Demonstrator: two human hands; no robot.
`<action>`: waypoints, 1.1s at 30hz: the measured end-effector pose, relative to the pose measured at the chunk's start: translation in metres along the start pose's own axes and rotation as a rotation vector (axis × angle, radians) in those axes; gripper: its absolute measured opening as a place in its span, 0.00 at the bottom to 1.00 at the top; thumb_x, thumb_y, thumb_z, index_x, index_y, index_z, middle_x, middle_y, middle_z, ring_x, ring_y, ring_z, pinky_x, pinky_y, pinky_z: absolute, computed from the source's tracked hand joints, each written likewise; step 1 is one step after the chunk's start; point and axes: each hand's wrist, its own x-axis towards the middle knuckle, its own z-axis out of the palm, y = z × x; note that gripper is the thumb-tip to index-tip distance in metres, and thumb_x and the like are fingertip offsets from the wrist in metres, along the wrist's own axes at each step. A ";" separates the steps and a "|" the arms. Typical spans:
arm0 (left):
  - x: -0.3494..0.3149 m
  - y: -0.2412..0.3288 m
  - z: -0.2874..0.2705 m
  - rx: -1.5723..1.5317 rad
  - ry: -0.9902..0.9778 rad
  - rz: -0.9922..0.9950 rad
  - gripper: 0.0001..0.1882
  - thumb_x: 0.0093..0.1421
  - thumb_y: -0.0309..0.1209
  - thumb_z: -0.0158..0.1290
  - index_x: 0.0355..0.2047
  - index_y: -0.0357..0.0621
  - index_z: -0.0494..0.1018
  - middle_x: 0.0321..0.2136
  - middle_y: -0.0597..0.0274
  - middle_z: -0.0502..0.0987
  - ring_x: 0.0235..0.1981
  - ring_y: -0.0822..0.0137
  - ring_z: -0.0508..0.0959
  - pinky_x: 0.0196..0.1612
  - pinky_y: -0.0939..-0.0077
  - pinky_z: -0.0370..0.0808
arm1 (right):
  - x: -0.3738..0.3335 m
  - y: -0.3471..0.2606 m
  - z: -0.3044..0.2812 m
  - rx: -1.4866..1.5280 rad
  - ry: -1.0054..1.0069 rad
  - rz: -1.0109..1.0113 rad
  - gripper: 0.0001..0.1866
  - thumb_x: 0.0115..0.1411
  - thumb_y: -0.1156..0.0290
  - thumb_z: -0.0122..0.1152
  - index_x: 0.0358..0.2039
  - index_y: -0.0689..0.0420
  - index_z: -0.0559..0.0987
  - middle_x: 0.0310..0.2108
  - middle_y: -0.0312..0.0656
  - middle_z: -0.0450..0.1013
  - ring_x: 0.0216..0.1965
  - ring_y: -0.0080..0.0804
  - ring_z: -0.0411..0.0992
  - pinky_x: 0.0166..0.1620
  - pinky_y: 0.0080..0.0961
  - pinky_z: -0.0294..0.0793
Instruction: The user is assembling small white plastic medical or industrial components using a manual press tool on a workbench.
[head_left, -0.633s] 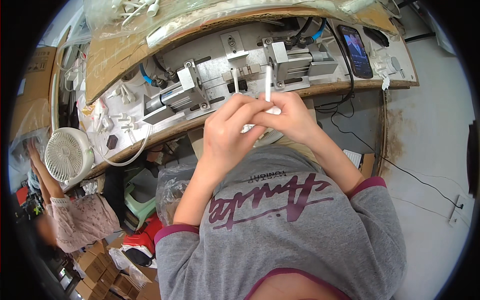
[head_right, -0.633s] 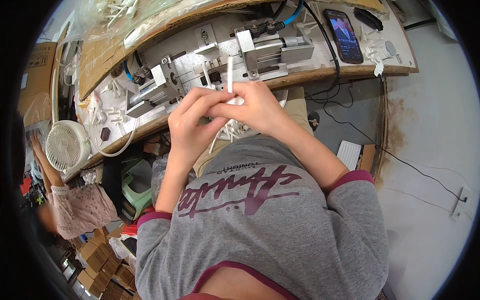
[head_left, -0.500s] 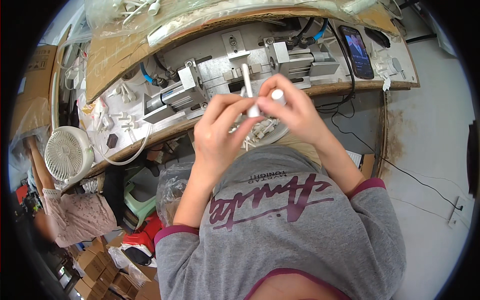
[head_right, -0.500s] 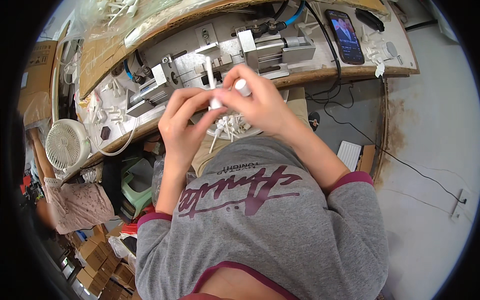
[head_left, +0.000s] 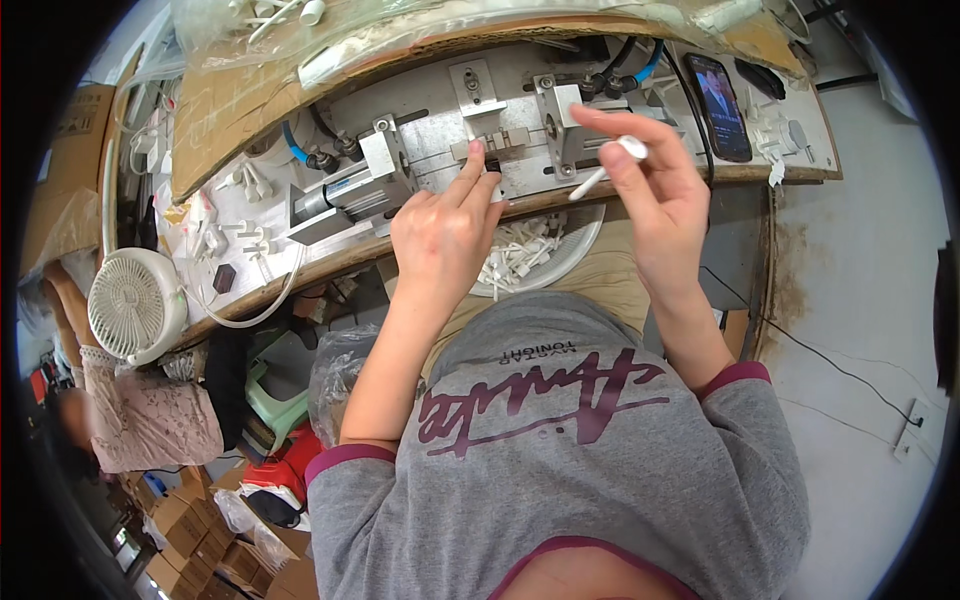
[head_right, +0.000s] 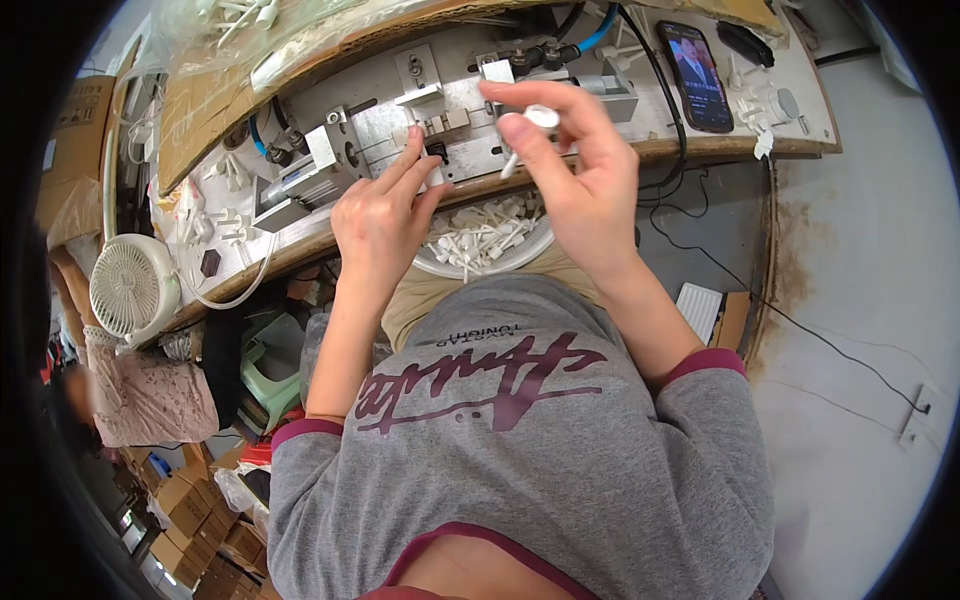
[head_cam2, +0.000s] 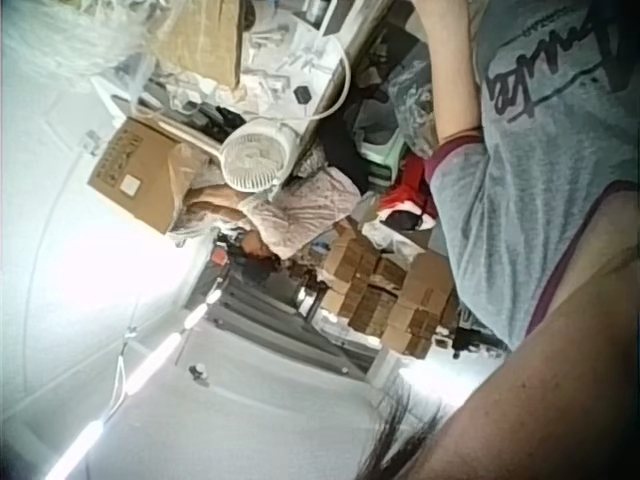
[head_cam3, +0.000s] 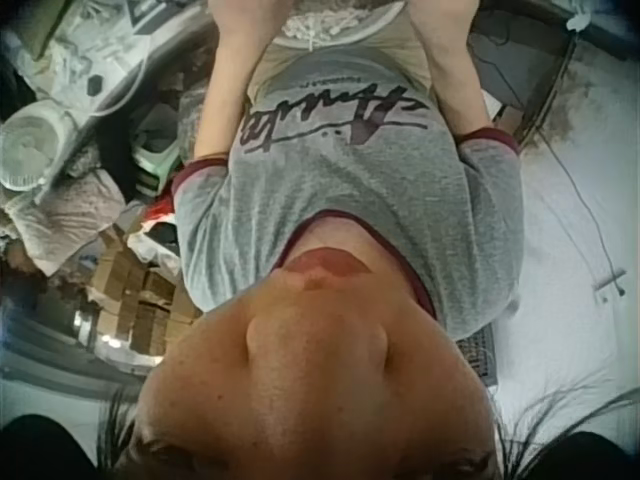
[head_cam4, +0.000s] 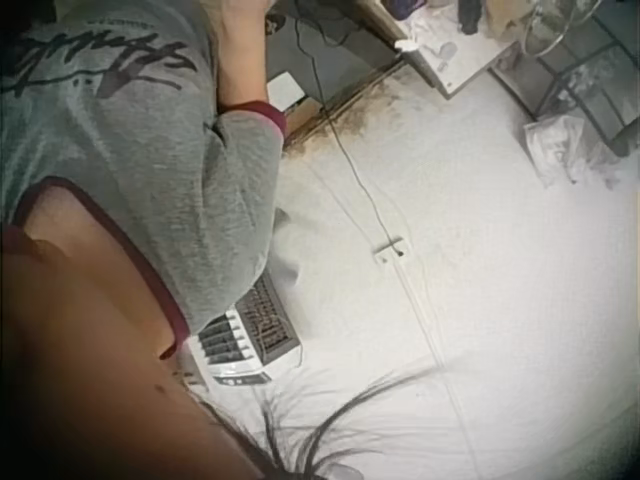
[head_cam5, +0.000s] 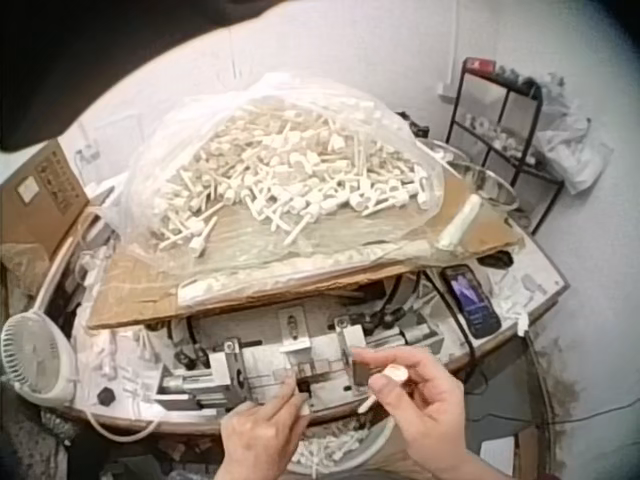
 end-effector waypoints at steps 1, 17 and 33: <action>-0.001 0.000 0.001 0.001 0.002 -0.005 0.14 0.48 0.35 0.67 0.37 0.48 0.82 0.49 0.66 0.81 0.18 0.65 0.77 0.25 0.76 0.75 | 0.001 0.001 -0.001 -0.088 0.033 -0.059 0.13 0.66 0.75 0.58 0.50 0.63 0.78 0.48 0.44 0.76 0.44 0.22 0.75 0.47 0.18 0.73; 0.130 -0.129 -0.056 0.371 0.556 0.116 0.12 0.55 0.30 0.63 0.39 0.38 0.81 0.35 0.51 0.81 0.35 0.55 0.81 0.40 0.68 0.77 | -0.008 0.004 0.024 -0.375 -0.187 -0.290 0.19 0.56 0.82 0.65 0.50 0.62 0.80 0.48 0.45 0.76 0.43 0.29 0.75 0.46 0.21 0.75; 0.088 -0.037 -0.075 -0.451 0.303 -0.188 0.14 0.48 0.27 0.69 0.37 0.40 0.82 0.31 0.63 0.81 0.32 0.71 0.83 0.33 0.77 0.78 | 0.004 0.036 0.058 -1.184 -0.401 -0.597 0.07 0.47 0.76 0.60 0.27 0.58 0.71 0.50 0.52 0.77 0.20 0.27 0.76 0.25 0.23 0.75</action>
